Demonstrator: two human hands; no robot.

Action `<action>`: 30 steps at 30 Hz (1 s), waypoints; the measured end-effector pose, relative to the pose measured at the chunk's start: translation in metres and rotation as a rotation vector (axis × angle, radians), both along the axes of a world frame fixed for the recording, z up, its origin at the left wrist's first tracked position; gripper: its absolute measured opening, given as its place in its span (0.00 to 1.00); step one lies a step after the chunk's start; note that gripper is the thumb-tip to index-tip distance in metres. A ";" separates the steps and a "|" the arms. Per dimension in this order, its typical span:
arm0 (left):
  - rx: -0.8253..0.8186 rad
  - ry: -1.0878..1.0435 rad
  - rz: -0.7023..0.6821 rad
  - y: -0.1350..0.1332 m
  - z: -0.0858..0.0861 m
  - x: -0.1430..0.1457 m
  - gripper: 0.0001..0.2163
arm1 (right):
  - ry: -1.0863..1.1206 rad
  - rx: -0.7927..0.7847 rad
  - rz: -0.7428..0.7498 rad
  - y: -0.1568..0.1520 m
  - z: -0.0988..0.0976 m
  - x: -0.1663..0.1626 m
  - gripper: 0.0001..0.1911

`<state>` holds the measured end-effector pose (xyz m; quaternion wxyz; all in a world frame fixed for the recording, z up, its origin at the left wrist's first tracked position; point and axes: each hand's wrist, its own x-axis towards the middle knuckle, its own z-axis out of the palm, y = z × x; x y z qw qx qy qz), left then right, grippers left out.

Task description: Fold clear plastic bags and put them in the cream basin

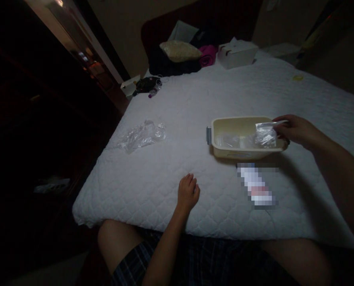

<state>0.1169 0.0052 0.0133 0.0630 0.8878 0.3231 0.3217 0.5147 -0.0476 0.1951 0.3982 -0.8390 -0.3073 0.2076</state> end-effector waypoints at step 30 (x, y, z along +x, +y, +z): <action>0.003 -0.015 -0.001 0.000 0.003 -0.001 0.11 | -0.719 -0.652 0.532 0.036 -0.045 -0.012 0.23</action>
